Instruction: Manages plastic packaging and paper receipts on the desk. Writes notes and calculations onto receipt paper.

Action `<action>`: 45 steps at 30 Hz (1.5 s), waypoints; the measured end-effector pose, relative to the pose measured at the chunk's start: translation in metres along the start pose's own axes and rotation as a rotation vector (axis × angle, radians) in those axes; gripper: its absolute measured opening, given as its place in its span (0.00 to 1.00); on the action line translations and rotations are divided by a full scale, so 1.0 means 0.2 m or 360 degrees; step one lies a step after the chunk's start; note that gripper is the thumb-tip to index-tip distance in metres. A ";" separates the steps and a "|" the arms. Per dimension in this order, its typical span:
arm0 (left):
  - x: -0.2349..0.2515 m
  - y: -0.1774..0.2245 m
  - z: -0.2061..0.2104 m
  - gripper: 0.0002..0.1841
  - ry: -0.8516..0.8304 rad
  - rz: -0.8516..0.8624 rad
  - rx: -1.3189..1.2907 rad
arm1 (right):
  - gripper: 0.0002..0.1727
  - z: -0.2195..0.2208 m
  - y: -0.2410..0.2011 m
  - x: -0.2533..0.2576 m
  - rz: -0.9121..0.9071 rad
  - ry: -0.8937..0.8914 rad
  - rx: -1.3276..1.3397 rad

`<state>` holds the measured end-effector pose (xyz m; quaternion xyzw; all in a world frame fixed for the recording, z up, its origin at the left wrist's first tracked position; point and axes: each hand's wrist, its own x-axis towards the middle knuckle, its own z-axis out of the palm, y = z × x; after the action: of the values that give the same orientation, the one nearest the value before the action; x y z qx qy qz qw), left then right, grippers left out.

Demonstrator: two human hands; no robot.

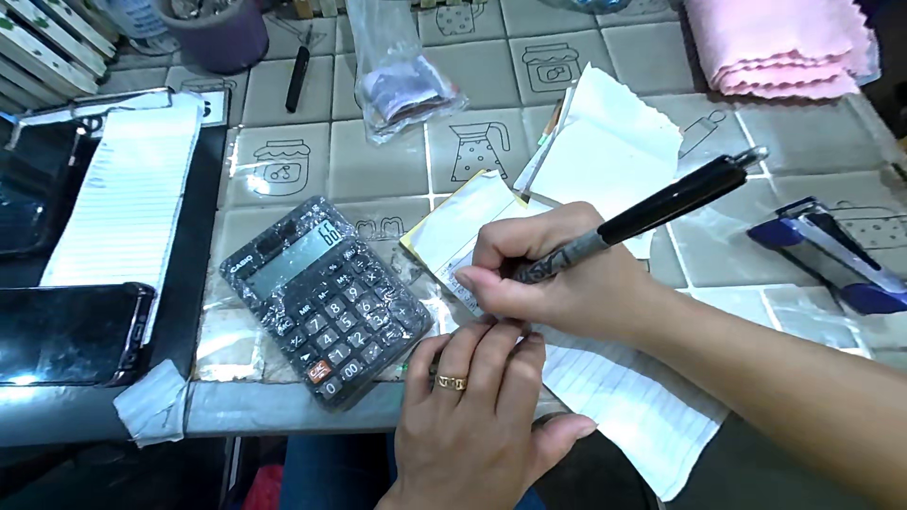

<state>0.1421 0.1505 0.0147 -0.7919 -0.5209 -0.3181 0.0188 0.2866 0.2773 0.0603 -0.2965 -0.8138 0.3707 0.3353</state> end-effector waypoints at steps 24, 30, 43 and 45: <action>0.00 0.00 0.00 0.31 -0.0012 -0.0008 0.0012 | 0.15 -0.01 0.01 0.00 -0.0034 0.0041 -0.0049; 0.00 0.00 0.00 0.31 0.0003 -0.0001 0.0025 | 0.15 -0.07 0.05 0.00 0.0119 0.0197 -0.0078; -0.01 0.00 0.01 0.24 -0.0013 0.0026 0.0045 | 0.15 -0.07 0.05 -0.01 0.0087 0.0211 -0.0166; 0.00 -0.01 0.01 0.23 -0.0028 0.0037 0.0054 | 0.15 -0.09 0.06 0.00 0.0181 0.0237 -0.0041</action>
<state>0.1412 0.1509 0.0129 -0.8003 -0.5171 -0.3019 0.0314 0.3043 0.2916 0.0595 -0.3733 -0.7731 0.3555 0.3696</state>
